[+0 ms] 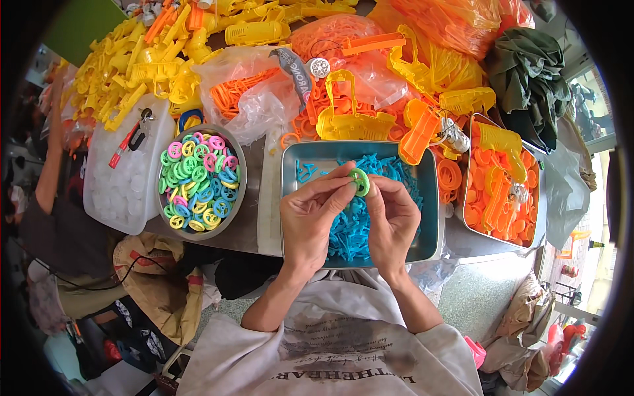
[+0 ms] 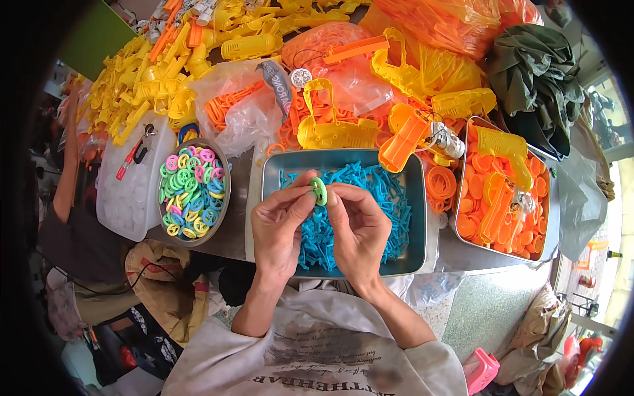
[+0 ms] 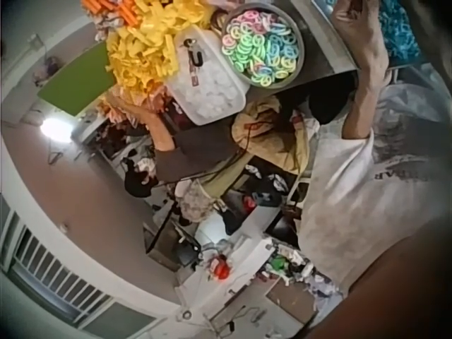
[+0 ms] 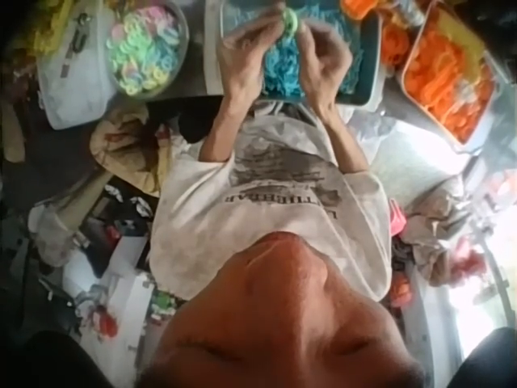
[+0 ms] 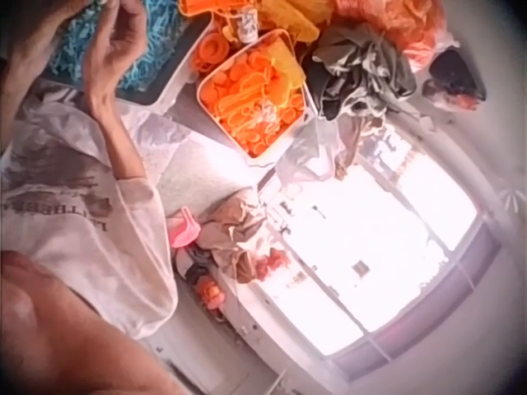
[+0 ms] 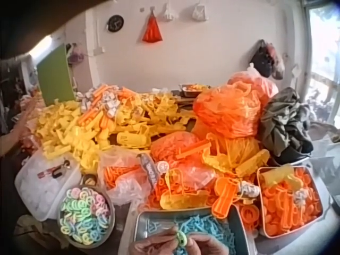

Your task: Assembling small colorful plastic rings and connectors at a workbench.

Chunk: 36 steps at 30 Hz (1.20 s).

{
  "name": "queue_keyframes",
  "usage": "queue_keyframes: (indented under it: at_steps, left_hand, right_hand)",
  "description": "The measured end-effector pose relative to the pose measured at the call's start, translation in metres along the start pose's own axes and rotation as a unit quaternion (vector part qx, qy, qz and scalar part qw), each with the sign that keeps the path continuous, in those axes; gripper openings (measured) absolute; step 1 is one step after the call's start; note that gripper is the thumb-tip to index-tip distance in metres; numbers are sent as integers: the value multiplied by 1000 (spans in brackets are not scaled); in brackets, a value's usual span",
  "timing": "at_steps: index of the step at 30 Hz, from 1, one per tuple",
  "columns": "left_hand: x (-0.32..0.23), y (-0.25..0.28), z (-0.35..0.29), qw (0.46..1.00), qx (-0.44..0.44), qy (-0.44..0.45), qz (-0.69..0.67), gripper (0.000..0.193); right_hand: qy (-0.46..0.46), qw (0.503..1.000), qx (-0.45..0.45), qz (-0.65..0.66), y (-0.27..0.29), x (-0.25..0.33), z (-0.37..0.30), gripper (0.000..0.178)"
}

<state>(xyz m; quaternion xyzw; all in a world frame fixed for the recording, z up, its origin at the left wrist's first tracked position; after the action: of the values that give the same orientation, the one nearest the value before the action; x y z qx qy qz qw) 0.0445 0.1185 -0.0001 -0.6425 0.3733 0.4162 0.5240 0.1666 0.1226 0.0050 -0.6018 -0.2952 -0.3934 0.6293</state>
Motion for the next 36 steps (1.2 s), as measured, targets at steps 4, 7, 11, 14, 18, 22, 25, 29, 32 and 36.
queue_keyframes:
  at_steps: [4,7,11,14,18,22,25,29,32,36]
  left_hand:
    - [3,4,1,999,24,14,-23,16]
    - [6,3,0,996,42,61,-56,17]
    - [5,5,-2,997,33,58,-35,18]
    - [-3,5,1,999,41,7,35,22]
    - [-15,6,0,955,51,-153,248,31]
    - [-20,0,-9,898,41,-252,358,31]
    - [-24,-5,-14,911,66,-230,334,37]
    - [-27,-10,-19,953,83,-170,237,42]
    - [-16,-5,-18,961,63,-165,213,40]
    - [-12,-9,-22,960,42,-185,208,39]
  right_hand:
    - [22,1000,15,-9,0,3,0,10]
    - [26,999,24,2,0,1,0,8]
    - [40,998,38,-13,-1,4,-3,7]
    - [40,996,52,-61,3,6,-3,8]
    - [38,988,78,-127,9,6,-2,9]
    - [116,953,114,-255,-1,23,-2,11]
    - [166,936,103,-293,-5,32,-4,16]
    - [218,917,112,-314,-8,36,-5,20]
    - [237,916,117,-301,-10,32,-5,20]
    - [235,920,93,-298,-10,28,-9,21]
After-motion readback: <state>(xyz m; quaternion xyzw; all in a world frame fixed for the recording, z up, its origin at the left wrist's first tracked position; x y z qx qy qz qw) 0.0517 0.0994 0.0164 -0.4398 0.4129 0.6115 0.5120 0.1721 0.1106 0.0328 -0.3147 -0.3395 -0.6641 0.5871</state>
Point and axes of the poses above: each hand's wrist, its own z-axis towards the middle knuckle, its own y-axis out of the back of the hand, x = y × z, the point moved 5 cm from there along z, towards the middle knuckle, and after that the axes turned 15 degrees about z, right-handed, at the moved point
